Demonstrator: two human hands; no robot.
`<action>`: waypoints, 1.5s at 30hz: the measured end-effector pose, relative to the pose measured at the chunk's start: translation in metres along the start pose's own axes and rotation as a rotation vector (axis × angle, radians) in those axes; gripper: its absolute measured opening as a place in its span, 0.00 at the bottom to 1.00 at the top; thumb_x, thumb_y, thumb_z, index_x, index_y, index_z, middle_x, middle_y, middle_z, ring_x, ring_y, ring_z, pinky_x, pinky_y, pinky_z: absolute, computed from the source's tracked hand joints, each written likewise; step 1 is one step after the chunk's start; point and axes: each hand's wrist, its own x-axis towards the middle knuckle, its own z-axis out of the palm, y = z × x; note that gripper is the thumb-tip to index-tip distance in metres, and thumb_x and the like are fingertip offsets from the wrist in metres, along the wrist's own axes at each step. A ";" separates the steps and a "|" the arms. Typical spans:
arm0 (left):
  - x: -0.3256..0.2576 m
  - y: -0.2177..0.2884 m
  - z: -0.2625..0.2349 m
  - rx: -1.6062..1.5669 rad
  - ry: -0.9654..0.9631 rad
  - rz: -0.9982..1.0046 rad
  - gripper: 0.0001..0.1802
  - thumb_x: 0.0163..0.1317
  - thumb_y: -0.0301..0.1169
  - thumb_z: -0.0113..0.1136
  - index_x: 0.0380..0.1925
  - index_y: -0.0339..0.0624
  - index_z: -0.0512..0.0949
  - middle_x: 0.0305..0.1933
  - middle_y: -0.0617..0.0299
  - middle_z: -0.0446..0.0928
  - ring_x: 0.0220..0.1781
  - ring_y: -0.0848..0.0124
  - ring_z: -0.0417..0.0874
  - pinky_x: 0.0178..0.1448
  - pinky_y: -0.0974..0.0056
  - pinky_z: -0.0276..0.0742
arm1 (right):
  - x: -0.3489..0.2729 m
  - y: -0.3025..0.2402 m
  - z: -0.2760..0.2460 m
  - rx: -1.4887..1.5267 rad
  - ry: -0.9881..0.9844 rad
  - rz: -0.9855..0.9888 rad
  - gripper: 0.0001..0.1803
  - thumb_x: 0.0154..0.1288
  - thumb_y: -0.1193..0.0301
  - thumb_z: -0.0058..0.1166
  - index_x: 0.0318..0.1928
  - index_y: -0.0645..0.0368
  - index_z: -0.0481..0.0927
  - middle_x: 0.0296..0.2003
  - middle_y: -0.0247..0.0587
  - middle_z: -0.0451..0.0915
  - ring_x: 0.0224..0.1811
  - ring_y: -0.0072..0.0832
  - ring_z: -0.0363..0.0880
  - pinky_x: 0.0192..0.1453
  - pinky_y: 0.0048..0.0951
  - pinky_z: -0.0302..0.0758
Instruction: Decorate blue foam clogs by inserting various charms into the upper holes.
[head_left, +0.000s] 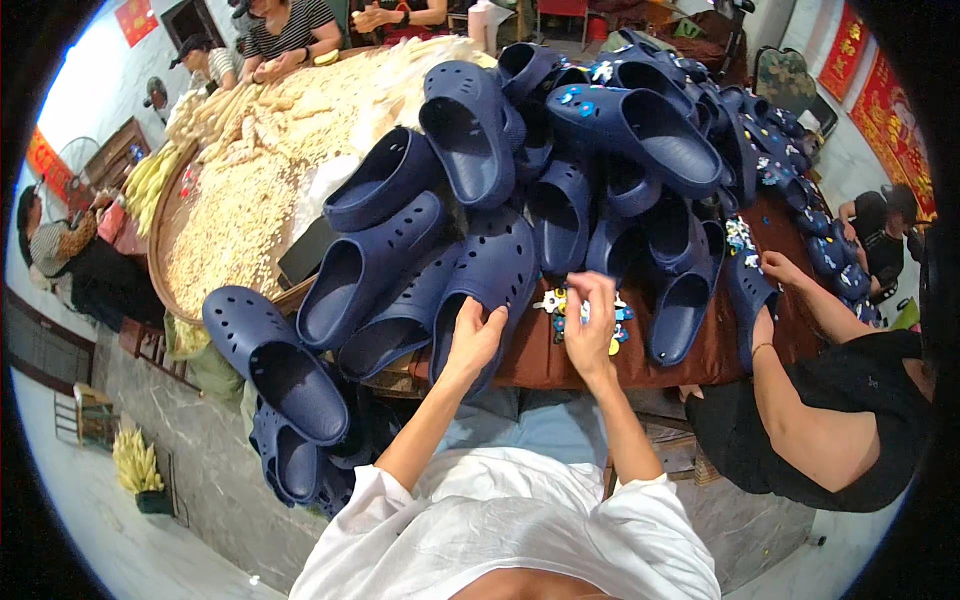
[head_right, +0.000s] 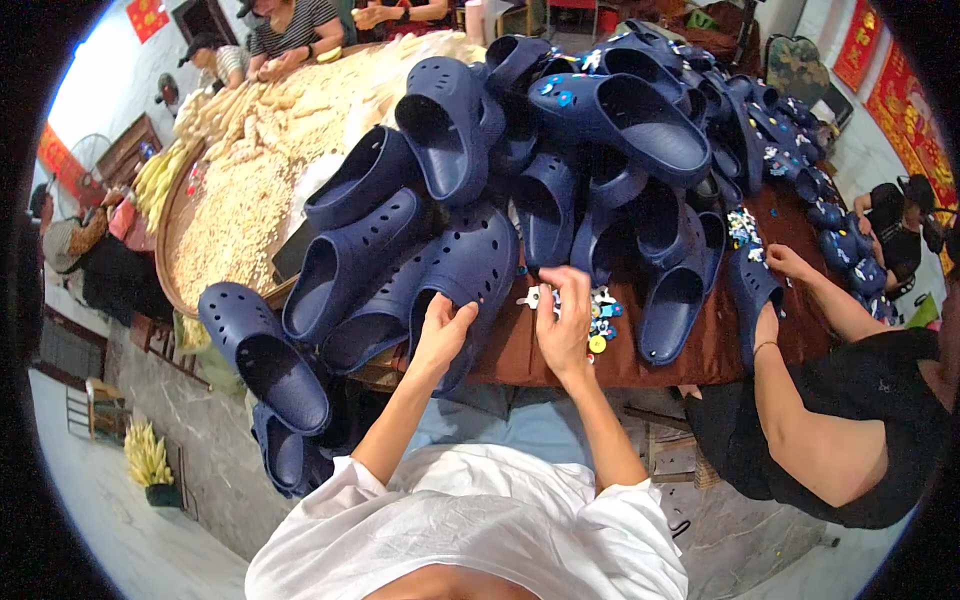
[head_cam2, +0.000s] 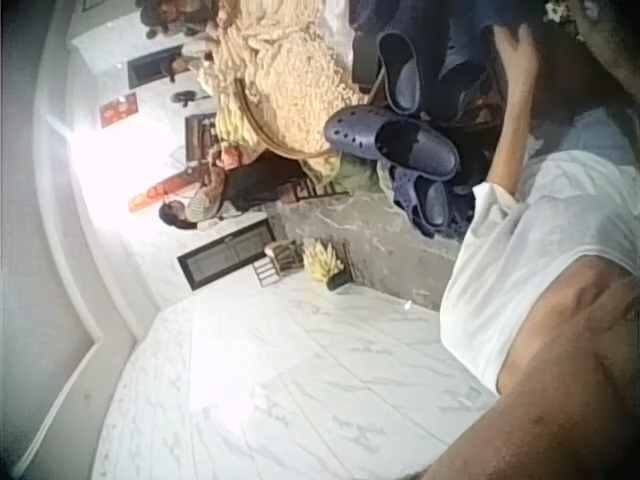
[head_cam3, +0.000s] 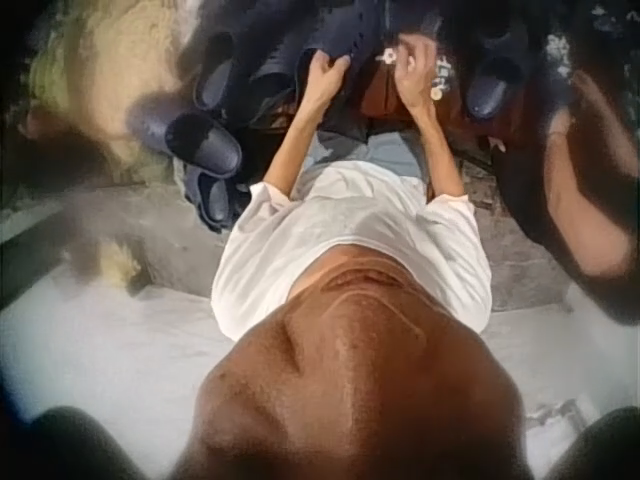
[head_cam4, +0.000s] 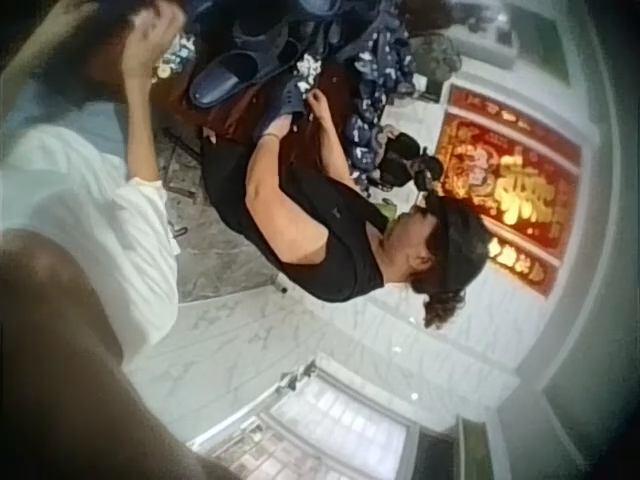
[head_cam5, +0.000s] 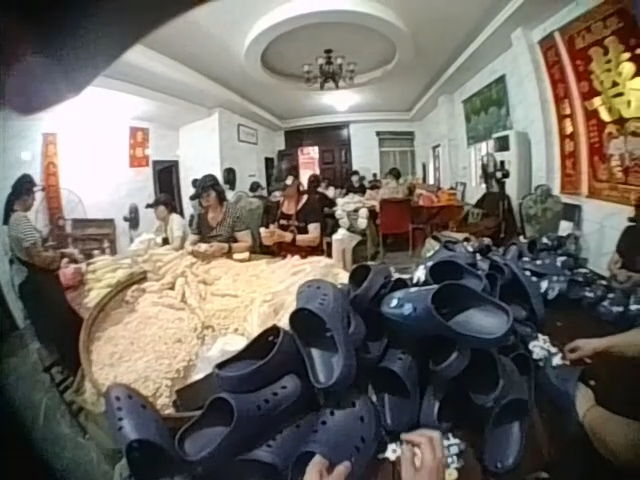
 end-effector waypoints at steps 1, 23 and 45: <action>0.005 -0.005 0.004 -0.004 0.045 0.042 0.24 0.65 0.24 0.54 0.61 0.29 0.68 0.59 0.50 0.76 0.62 0.64 0.76 0.68 0.63 0.66 | 0.016 -0.001 -0.004 -0.017 0.031 -0.008 0.09 0.66 0.77 0.53 0.46 0.64 0.77 0.44 0.51 0.75 0.51 0.46 0.75 0.57 0.42 0.71; 0.003 -0.026 0.005 0.044 -0.048 0.123 0.26 0.64 0.29 0.63 0.59 0.31 0.66 0.55 0.47 0.77 0.54 0.64 0.82 0.54 0.63 0.79 | 0.206 0.050 -0.029 -0.796 0.132 -0.278 0.11 0.57 0.73 0.62 0.41 0.53 0.78 0.37 0.41 0.75 0.42 0.41 0.78 0.44 0.43 0.70; -0.073 0.006 -0.017 -0.287 0.337 0.185 0.17 0.66 0.29 0.54 0.53 0.31 0.74 0.51 0.57 0.79 0.49 0.71 0.80 0.56 0.67 0.74 | -0.062 -0.047 -0.037 -0.216 0.032 0.132 0.10 0.57 0.78 0.61 0.33 0.63 0.71 0.32 0.48 0.68 0.27 0.43 0.71 0.29 0.40 0.68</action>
